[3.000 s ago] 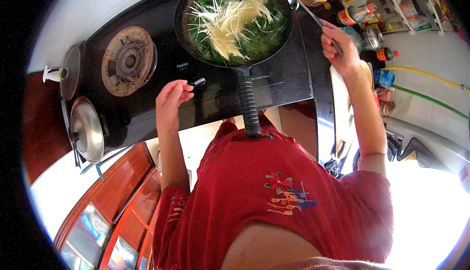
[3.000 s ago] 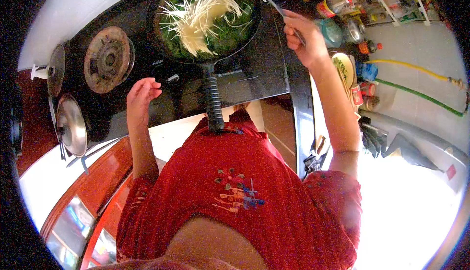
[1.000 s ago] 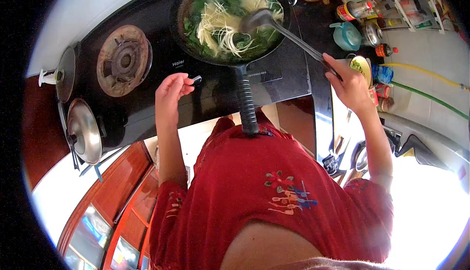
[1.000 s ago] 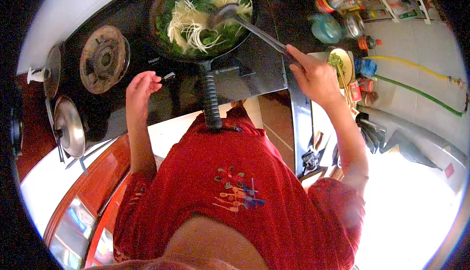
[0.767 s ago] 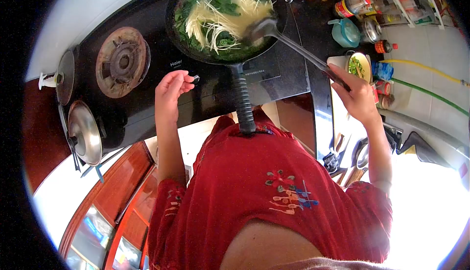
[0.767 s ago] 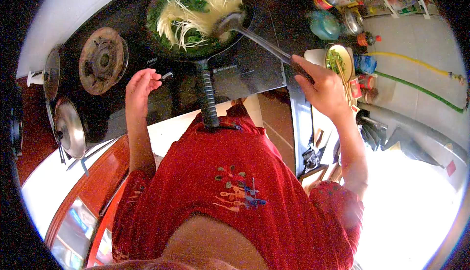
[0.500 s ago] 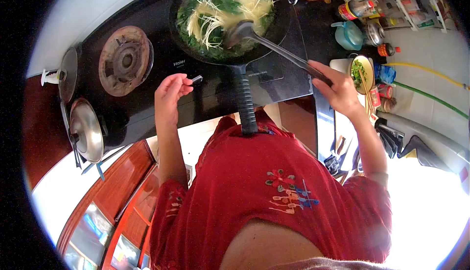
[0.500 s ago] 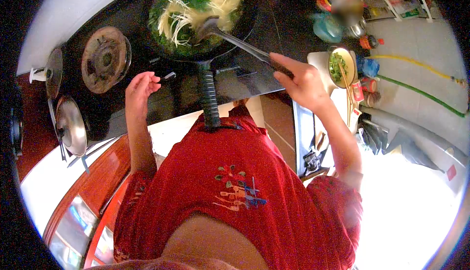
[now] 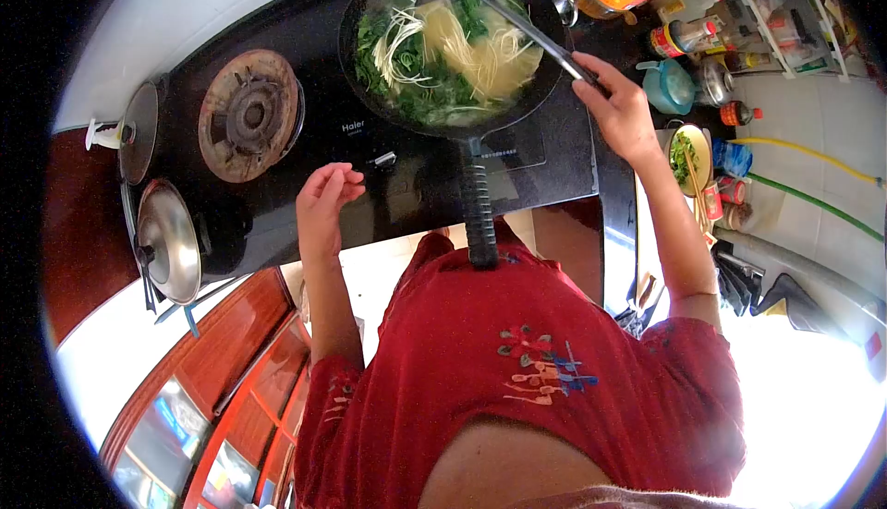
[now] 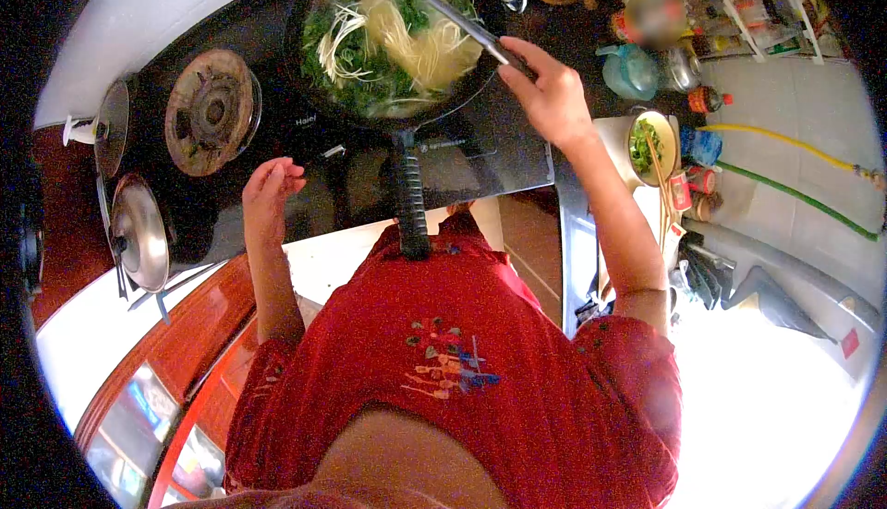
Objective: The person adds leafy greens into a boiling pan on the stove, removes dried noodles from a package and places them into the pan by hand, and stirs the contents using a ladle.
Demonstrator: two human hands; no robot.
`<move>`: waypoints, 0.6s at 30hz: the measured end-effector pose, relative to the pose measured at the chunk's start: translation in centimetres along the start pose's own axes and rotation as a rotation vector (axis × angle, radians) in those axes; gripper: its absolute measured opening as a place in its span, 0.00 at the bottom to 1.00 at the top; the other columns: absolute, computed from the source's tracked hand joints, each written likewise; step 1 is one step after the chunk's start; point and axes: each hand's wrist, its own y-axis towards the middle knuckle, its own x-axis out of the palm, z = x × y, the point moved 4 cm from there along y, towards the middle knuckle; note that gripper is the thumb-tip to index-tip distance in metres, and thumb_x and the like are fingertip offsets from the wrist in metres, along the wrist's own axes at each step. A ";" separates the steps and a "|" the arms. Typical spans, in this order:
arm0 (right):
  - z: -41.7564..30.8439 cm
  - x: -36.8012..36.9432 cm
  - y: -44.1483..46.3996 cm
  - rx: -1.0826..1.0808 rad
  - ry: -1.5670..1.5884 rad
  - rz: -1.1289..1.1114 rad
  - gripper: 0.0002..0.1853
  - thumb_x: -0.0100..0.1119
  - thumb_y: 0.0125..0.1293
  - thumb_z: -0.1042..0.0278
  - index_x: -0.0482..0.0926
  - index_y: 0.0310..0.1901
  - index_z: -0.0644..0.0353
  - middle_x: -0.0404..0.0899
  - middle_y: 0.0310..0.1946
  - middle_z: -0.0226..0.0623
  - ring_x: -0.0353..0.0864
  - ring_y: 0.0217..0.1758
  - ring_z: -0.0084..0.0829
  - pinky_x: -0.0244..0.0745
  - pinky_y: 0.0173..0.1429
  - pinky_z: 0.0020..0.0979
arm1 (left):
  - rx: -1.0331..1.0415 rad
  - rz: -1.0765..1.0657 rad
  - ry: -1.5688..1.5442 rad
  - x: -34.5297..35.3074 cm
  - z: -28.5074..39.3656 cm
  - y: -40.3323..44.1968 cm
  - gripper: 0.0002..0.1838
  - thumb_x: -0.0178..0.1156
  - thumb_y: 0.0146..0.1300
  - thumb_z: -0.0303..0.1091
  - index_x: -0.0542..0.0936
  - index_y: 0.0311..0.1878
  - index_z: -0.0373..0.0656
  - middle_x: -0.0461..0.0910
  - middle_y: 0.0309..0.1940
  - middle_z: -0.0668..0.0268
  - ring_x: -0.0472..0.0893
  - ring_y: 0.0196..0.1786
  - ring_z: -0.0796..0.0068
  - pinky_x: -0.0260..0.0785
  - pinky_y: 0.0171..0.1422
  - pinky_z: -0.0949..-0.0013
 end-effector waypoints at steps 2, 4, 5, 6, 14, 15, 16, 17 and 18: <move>-0.3 -0.5 1.3 0.044 0.009 0.001 0.20 0.59 0.57 0.62 0.75 0.52 0.57 0.80 0.35 0.42 0.74 0.27 0.26 0.71 0.37 0.26 | 0.001 0.000 0.000 -0.3 -0.2 0.1 0.12 0.53 0.64 0.35 0.76 0.44 0.36 0.79 0.35 0.61 0.78 0.35 0.73 0.71 0.43 0.71; 0.8 -0.2 3.1 -0.005 0.040 0.002 0.20 0.59 0.57 0.62 0.74 0.52 0.58 0.80 0.32 0.40 0.72 0.27 0.24 0.70 0.36 0.26 | -0.006 0.000 -0.020 -0.1 0.1 -0.1 0.11 0.52 0.64 0.34 0.76 0.44 0.36 0.79 0.34 0.61 0.78 0.34 0.75 0.71 0.42 0.74; 1.6 0.0 4.0 -0.028 0.055 0.001 0.21 0.60 0.57 0.61 0.74 0.52 0.58 0.79 0.31 0.39 0.72 0.26 0.24 0.70 0.36 0.26 | -0.010 0.000 -0.029 0.0 0.3 -0.2 0.11 0.52 0.64 0.33 0.76 0.43 0.36 0.79 0.34 0.62 0.78 0.34 0.77 0.71 0.42 0.75; 2.7 0.2 4.8 0.030 0.090 -0.033 0.21 0.60 0.57 0.61 0.75 0.52 0.58 0.75 0.24 0.33 0.68 0.25 0.21 0.66 0.32 0.25 | -0.012 0.000 -0.033 0.1 0.3 -0.2 0.11 0.52 0.64 0.33 0.76 0.43 0.36 0.79 0.34 0.62 0.78 0.34 0.77 0.71 0.42 0.75; 2.8 -1.9 1.9 0.457 0.165 -0.356 0.19 0.47 0.66 0.58 0.72 0.54 0.57 0.70 0.19 0.26 0.59 0.13 0.15 0.54 0.15 0.18 | -0.023 -0.022 -0.031 0.2 -0.6 0.0 0.11 0.52 0.65 0.35 0.76 0.44 0.37 0.79 0.35 0.62 0.79 0.35 0.75 0.72 0.42 0.72; 2.7 -2.0 0.8 0.546 0.279 -0.383 0.18 0.46 0.67 0.58 0.71 0.54 0.57 0.69 0.19 0.26 0.59 0.13 0.15 0.53 0.15 0.19 | -0.023 -0.026 -0.031 0.2 -0.7 0.0 0.11 0.51 0.65 0.35 0.76 0.44 0.37 0.79 0.35 0.62 0.79 0.35 0.75 0.72 0.42 0.72; 2.6 -2.1 -0.2 0.634 0.394 -0.410 0.18 0.45 0.67 0.57 0.71 0.54 0.56 0.69 0.19 0.26 0.58 0.13 0.15 0.53 0.14 0.19 | -0.023 -0.030 -0.031 0.3 -0.7 0.0 0.11 0.51 0.65 0.34 0.76 0.44 0.37 0.79 0.35 0.62 0.79 0.35 0.75 0.72 0.42 0.72; 2.5 -2.2 -1.1 0.721 0.510 -0.434 0.17 0.44 0.68 0.57 0.70 0.53 0.56 0.68 0.19 0.27 0.58 0.12 0.15 0.53 0.14 0.19 | -0.022 -0.034 -0.031 0.3 -0.6 0.0 0.11 0.51 0.65 0.34 0.76 0.44 0.37 0.79 0.35 0.62 0.79 0.35 0.75 0.73 0.42 0.72; 2.7 -2.1 -2.0 0.755 0.598 -0.485 0.16 0.41 0.70 0.57 0.68 0.52 0.56 0.67 0.19 0.26 0.55 0.12 0.13 0.51 0.13 0.16 | -0.018 -0.036 -0.023 0.4 -0.5 0.0 0.11 0.51 0.65 0.35 0.76 0.44 0.37 0.79 0.35 0.62 0.79 0.35 0.75 0.73 0.43 0.72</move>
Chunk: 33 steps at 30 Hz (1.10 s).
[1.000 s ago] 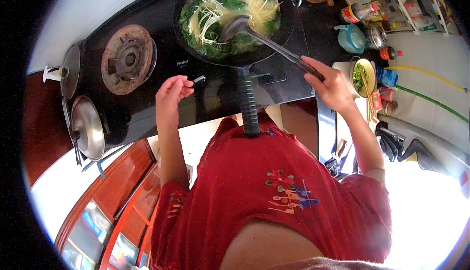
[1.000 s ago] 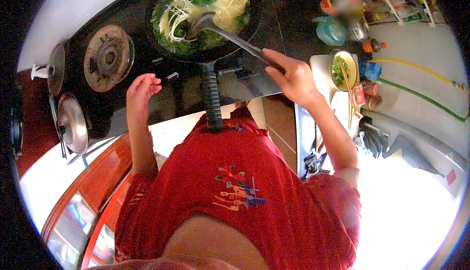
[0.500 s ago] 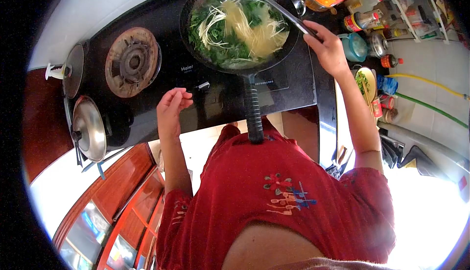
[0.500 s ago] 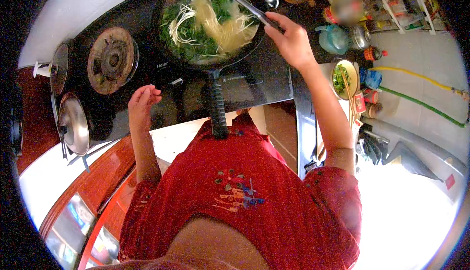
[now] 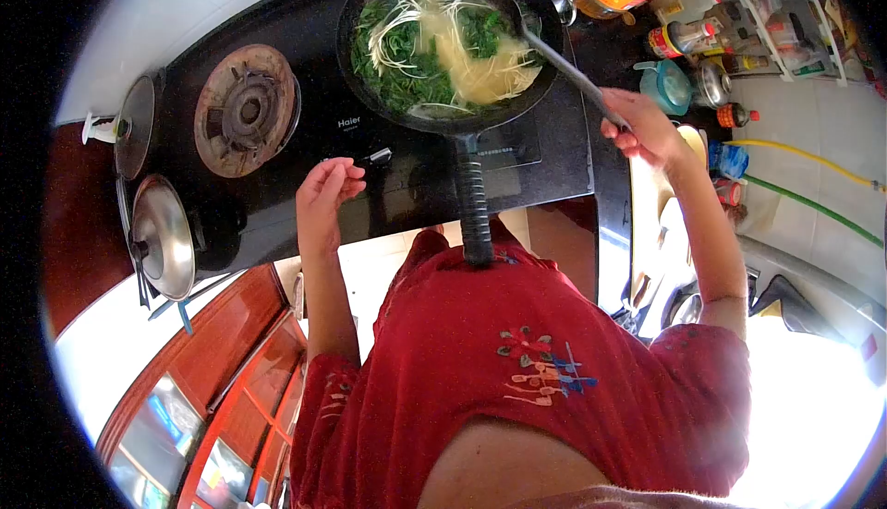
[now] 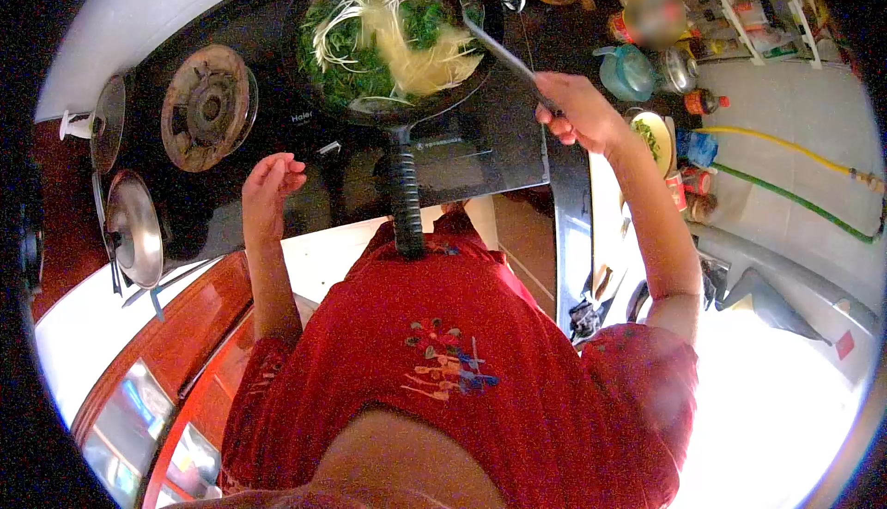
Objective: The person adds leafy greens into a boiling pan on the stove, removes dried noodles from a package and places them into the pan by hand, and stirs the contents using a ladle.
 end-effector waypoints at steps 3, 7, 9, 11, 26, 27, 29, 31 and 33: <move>2.1 0.4 -0.7 0.127 0.348 -0.223 0.15 0.39 0.70 0.57 0.68 0.51 0.56 0.66 0.19 0.25 0.55 0.12 0.10 0.48 0.11 0.13 | 0.005 -0.001 0.015 0.5 0.4 0.0 0.12 0.51 0.65 0.35 0.76 0.44 0.37 0.79 0.35 0.61 0.78 0.35 0.75 0.72 0.43 0.72; 3.1 2.1 -2.6 0.252 0.857 -0.476 0.20 0.36 0.71 0.58 0.61 0.60 0.59 0.60 0.19 0.21 0.54 0.11 0.07 0.49 0.10 0.10 | 0.011 -0.002 0.000 0.9 0.6 0.0 0.11 0.51 0.65 0.34 0.76 0.44 0.36 0.79 0.35 0.62 0.78 0.35 0.75 0.72 0.43 0.74; 2.9 2.8 -3.3 0.236 0.890 -0.508 0.22 0.36 0.71 0.57 0.58 0.62 0.60 0.57 0.19 0.21 0.53 0.11 0.07 0.50 0.10 0.10 | 0.015 0.005 0.007 0.9 0.7 -0.1 0.11 0.51 0.65 0.33 0.76 0.44 0.36 0.79 0.35 0.61 0.78 0.34 0.75 0.72 0.43 0.74; 2.1 3.4 -3.9 0.198 0.880 -0.518 0.22 0.37 0.71 0.57 0.59 0.61 0.60 0.58 0.19 0.21 0.53 0.11 0.07 0.49 0.10 0.10 | 0.012 0.020 0.035 0.8 0.8 -0.2 0.12 0.51 0.65 0.34 0.76 0.44 0.37 0.79 0.35 0.61 0.79 0.35 0.75 0.72 0.43 0.72; -5.3 3.2 -0.6 -0.687 -0.769 0.293 0.19 0.52 0.64 0.62 0.70 0.54 0.59 0.77 0.26 0.38 0.75 0.21 0.32 0.69 0.26 0.30 | 0.026 0.046 -0.033 -2.2 -0.2 -1.2 0.13 0.53 0.65 0.35 0.75 0.45 0.36 0.79 0.36 0.60 0.79 0.36 0.73 0.72 0.43 0.72; -6.1 3.7 -0.6 -0.783 -0.940 0.396 0.19 0.53 0.62 0.62 0.70 0.55 0.57 0.79 0.28 0.42 0.80 0.27 0.39 0.72 0.31 0.34 | 0.024 0.049 -0.038 -2.3 -0.3 -1.3 0.13 0.53 0.65 0.36 0.75 0.45 0.36 0.79 0.36 0.60 0.79 0.36 0.73 0.72 0.43 0.72; -6.9 4.7 -0.2 -0.819 -1.117 0.479 0.20 0.54 0.62 0.64 0.70 0.57 0.54 0.78 0.25 0.42 0.78 0.26 0.40 0.71 0.30 0.35 | 0.022 0.052 -0.046 -2.4 -0.4 -1.5 0.13 0.53 0.65 0.36 0.75 0.45 0.36 0.79 0.36 0.60 0.79 0.36 0.74 0.72 0.43 0.72; -6.2 5.1 1.0 -0.885 -1.202 0.486 0.20 0.55 0.61 0.64 0.70 0.57 0.50 0.78 0.26 0.47 0.78 0.30 0.46 0.71 0.33 0.39 | 0.017 0.053 -0.036 -2.4 -0.5 -1.5 0.12 0.53 0.65 0.36 0.75 0.45 0.37 0.79 0.36 0.61 0.79 0.36 0.74 0.72 0.43 0.72; -5.7 5.2 1.2 -0.881 -1.262 0.474 0.21 0.55 0.60 0.64 0.71 0.56 0.48 0.78 0.27 0.49 0.78 0.32 0.48 0.72 0.34 0.42 | 0.010 0.055 -0.041 -2.3 -0.6 -1.6 0.12 0.52 0.65 0.35 0.75 0.44 0.37 0.79 0.35 0.61 0.79 0.35 0.75 0.72 0.42 0.73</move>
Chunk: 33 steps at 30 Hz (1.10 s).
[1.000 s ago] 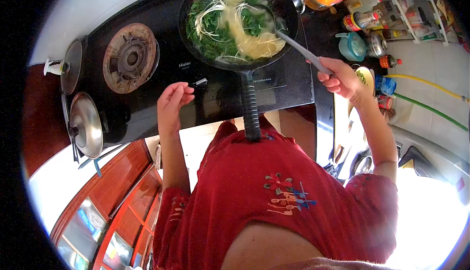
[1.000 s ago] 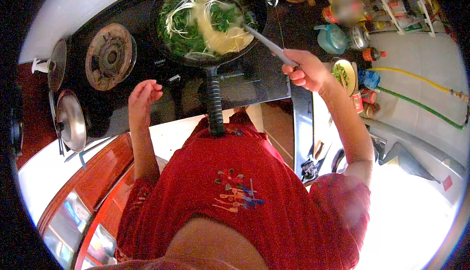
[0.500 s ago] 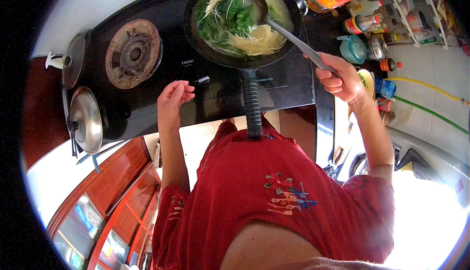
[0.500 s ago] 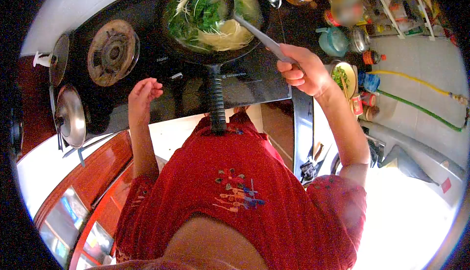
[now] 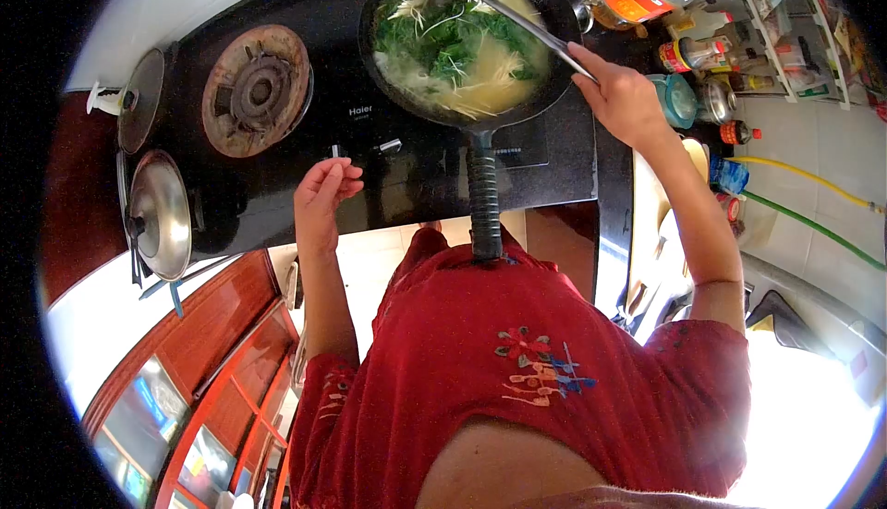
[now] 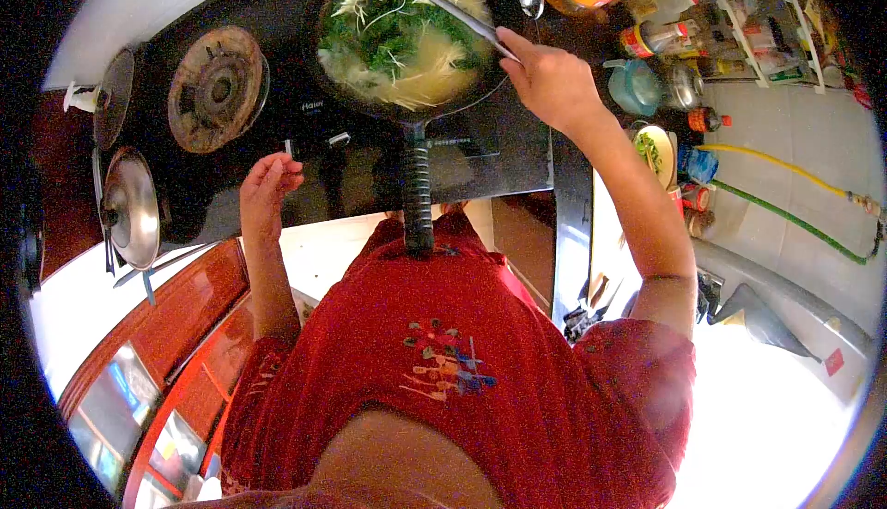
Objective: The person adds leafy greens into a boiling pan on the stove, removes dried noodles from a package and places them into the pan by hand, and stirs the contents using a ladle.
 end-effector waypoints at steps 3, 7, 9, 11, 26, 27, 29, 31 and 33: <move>-0.1 -0.8 -1.5 0.037 -0.016 -0.079 0.21 0.56 0.60 0.64 0.71 0.56 0.47 0.78 0.26 0.48 0.78 0.30 0.48 0.71 0.34 0.43 | -0.008 -0.001 -0.015 0.4 -0.2 0.4 0.11 0.52 0.65 0.34 0.76 0.44 0.37 0.79 0.35 0.62 0.78 0.34 0.76 0.71 0.42 0.74; 0.4 -2.2 -3.9 0.085 -0.002 -0.155 0.20 0.54 0.59 0.62 0.72 0.55 0.48 0.78 0.26 0.48 0.78 0.30 0.48 0.73 0.34 0.44 | -0.003 -0.014 0.007 1.7 0.2 0.8 0.11 0.51 0.65 0.33 0.76 0.44 0.37 0.79 0.35 0.62 0.78 0.35 0.76 0.71 0.42 0.74; 0.5 -3.0 -5.0 0.125 0.009 -0.194 0.20 0.54 0.59 0.61 0.72 0.55 0.49 0.78 0.27 0.48 0.78 0.31 0.48 0.73 0.36 0.44 | 0.002 -0.030 0.020 2.6 0.6 0.9 0.11 0.51 0.65 0.33 0.76 0.44 0.37 0.79 0.35 0.62 0.78 0.35 0.76 0.71 0.43 0.74; 0.5 -3.6 -6.2 0.169 0.029 -0.225 0.20 0.55 0.59 0.61 0.72 0.54 0.49 0.78 0.26 0.48 0.78 0.31 0.48 0.73 0.36 0.45 | -0.005 -0.049 0.031 3.3 0.8 1.1 0.11 0.51 0.65 0.33 0.76 0.44 0.37 0.79 0.35 0.62 0.78 0.35 0.76 0.71 0.43 0.74; 0.7 -5.8 -9.5 0.064 0.482 -0.044 0.22 0.57 0.58 0.67 0.71 0.55 0.59 0.81 0.31 0.39 0.78 0.30 0.31 0.70 0.36 0.31 | -0.008 -0.019 0.065 3.6 0.8 1.7 0.11 0.52 0.65 0.33 0.76 0.44 0.36 0.79 0.34 0.61 0.78 0.34 0.76 0.71 0.42 0.75; 1.0 -6.0 -9.8 0.404 0.721 -0.174 0.20 0.56 0.60 0.68 0.72 0.55 0.61 0.78 0.31 0.30 0.73 0.32 0.20 0.67 0.36 0.24 | -0.008 -0.015 0.063 3.4 0.8 1.6 0.11 0.52 0.65 0.33 0.76 0.44 0.36 0.79 0.35 0.61 0.78 0.34 0.76 0.71 0.42 0.75; 2.0 -5.4 -9.3 0.539 0.790 -0.187 0.20 0.55 0.61 0.66 0.72 0.55 0.60 0.74 0.27 0.26 0.68 0.28 0.16 0.63 0.31 0.20 | -0.009 -0.006 0.057 2.9 0.9 1.4 0.11 0.52 0.65 0.32 0.76 0.44 0.36 0.79 0.35 0.61 0.78 0.34 0.76 0.71 0.42 0.75; 2.2 -4.7 -8.7 0.702 0.903 -0.164 0.21 0.54 0.62 0.63 0.71 0.56 0.59 0.64 0.19 0.19 0.58 0.19 0.11 0.54 0.22 0.15 | -0.014 0.015 0.061 2.7 0.8 1.2 0.11 0.52 0.65 0.33 0.76 0.44 0.35 0.79 0.35 0.61 0.78 0.34 0.76 0.71 0.42 0.75; 2.9 -3.0 -8.7 0.768 1.048 -0.099 0.21 0.53 0.63 0.62 0.70 0.57 0.58 0.62 0.18 0.18 0.56 0.16 0.11 0.51 0.19 0.16 | -0.013 0.024 0.051 2.3 0.6 1.1 0.11 0.52 0.65 0.33 0.76 0.44 0.35 0.79 0.35 0.61 0.78 0.34 0.76 0.71 0.42 0.75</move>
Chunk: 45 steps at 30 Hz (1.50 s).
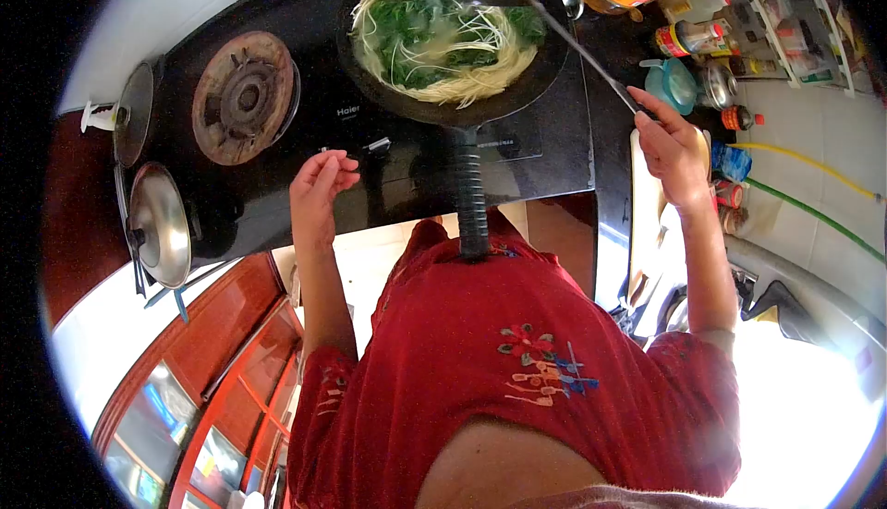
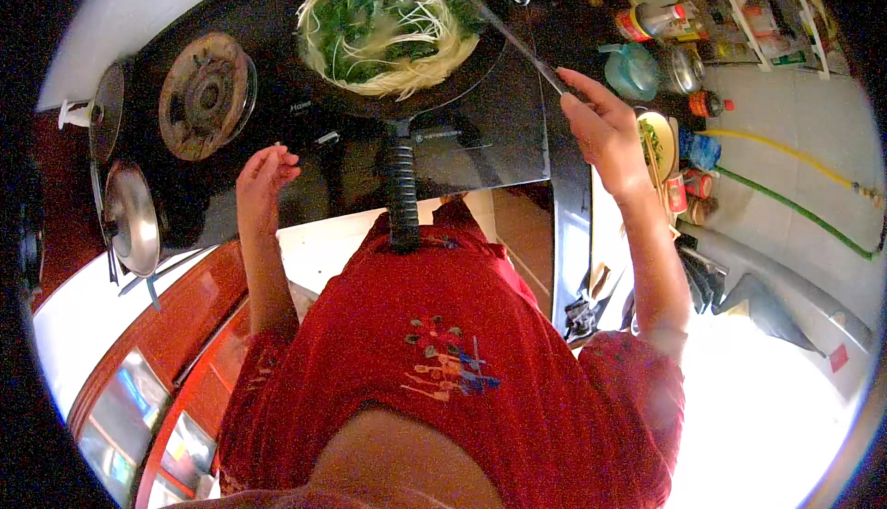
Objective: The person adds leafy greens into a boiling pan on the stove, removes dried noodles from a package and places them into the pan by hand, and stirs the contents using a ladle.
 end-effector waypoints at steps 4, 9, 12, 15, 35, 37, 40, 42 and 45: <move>2.3 3.0 0.4 0.183 0.274 0.001 0.23 0.50 0.65 0.59 0.65 0.60 0.58 0.59 0.16 0.20 0.52 0.13 0.13 0.47 0.15 0.17 | 0.004 0.017 -0.034 -0.8 -0.3 -0.4 0.11 0.52 0.65 0.33 0.76 0.44 0.36 0.79 0.34 0.61 0.78 0.34 0.76 0.72 0.42 0.75; 3.4 8.1 1.1 0.373 0.756 -0.255 0.12 0.41 0.70 0.59 0.67 0.50 0.51 0.53 0.16 0.19 0.47 0.12 0.12 0.41 0.12 0.15 | -0.010 0.031 -0.068 -1.3 -0.4 -0.4 0.11 0.52 0.65 0.33 0.76 0.44 0.36 0.79 0.34 0.62 0.78 0.34 0.77 0.72 0.42 0.75; 2.9 10.0 1.6 0.473 0.899 -0.346 0.08 0.39 0.70 0.57 0.65 0.37 0.48 0.52 0.15 0.18 0.47 0.11 0.11 0.40 0.12 0.15 | 0.000 0.019 -0.060 -1.4 -0.5 -0.1 0.10 0.52 0.65 0.33 0.76 0.44 0.36 0.79 0.34 0.62 0.78 0.34 0.77 0.72 0.42 0.75; 2.6 11.2 2.0 0.470 0.922 -0.379 0.06 0.41 0.70 0.57 0.65 0.37 0.47 0.52 0.15 0.18 0.47 0.12 0.12 0.40 0.12 0.16 | 0.009 0.011 -0.055 -1.5 -0.5 0.0 0.10 0.51 0.65 0.32 0.76 0.44 0.36 0.79 0.34 0.62 0.78 0.34 0.77 0.71 0.42 0.75; -2.4 2.0 9.8 -0.055 -0.094 -0.075 0.22 0.51 0.65 0.63 0.67 0.60 0.55 0.62 0.19 0.19 0.55 0.16 0.11 0.46 0.17 0.15 | -0.003 0.010 -0.047 -1.5 -0.3 0.5 0.11 0.52 0.65 0.33 0.76 0.44 0.36 0.79 0.34 0.62 0.78 0.34 0.77 0.71 0.42 0.76; -1.0 0.9 9.5 0.027 -0.076 -0.109 0.22 0.48 0.67 0.60 0.65 0.61 0.55 0.63 0.18 0.20 0.52 0.14 0.11 0.43 0.15 0.15 | -0.013 0.009 -0.038 -1.1 -0.3 0.5 0.11 0.52 0.65 0.33 0.76 0.44 0.37 0.79 0.34 0.62 0.79 0.34 0.77 0.71 0.42 0.76; 0.6 -0.2 7.6 0.142 -0.134 -0.111 0.18 0.45 0.69 0.57 0.69 0.56 0.55 0.63 0.17 0.23 0.51 0.12 0.11 0.43 0.13 0.15 | -0.018 0.002 -0.036 -0.5 -0.4 0.6 0.11 0.52 0.65 0.33 0.76 0.43 0.37 0.79 0.34 0.62 0.79 0.34 0.77 0.72 0.42 0.76; 2.0 -0.2 6.3 0.239 -0.037 -0.207 0.18 0.44 0.69 0.55 0.69 0.55 0.54 0.63 0.17 0.23 0.51 0.12 0.12 0.44 0.13 0.17 | -0.014 -0.007 -0.036 -0.3 -0.5 0.6 0.11 0.52 0.65 0.33 0.77 0.43 0.37 0.79 0.34 0.62 0.79 0.34 0.77 0.72 0.42 0.75; 2.9 0.5 4.0 0.351 0.148 -0.328 0.16 0.41 0.70 0.55 0.69 0.52 0.52 0.61 0.16 0.22 0.49 0.11 0.12 0.42 0.12 0.16 | 0.000 -0.018 -0.029 -0.1 -0.5 0.6 0.11 0.52 0.64 0.33 0.77 0.43 0.37 0.79 0.34 0.62 0.79 0.34 0.76 0.71 0.42 0.75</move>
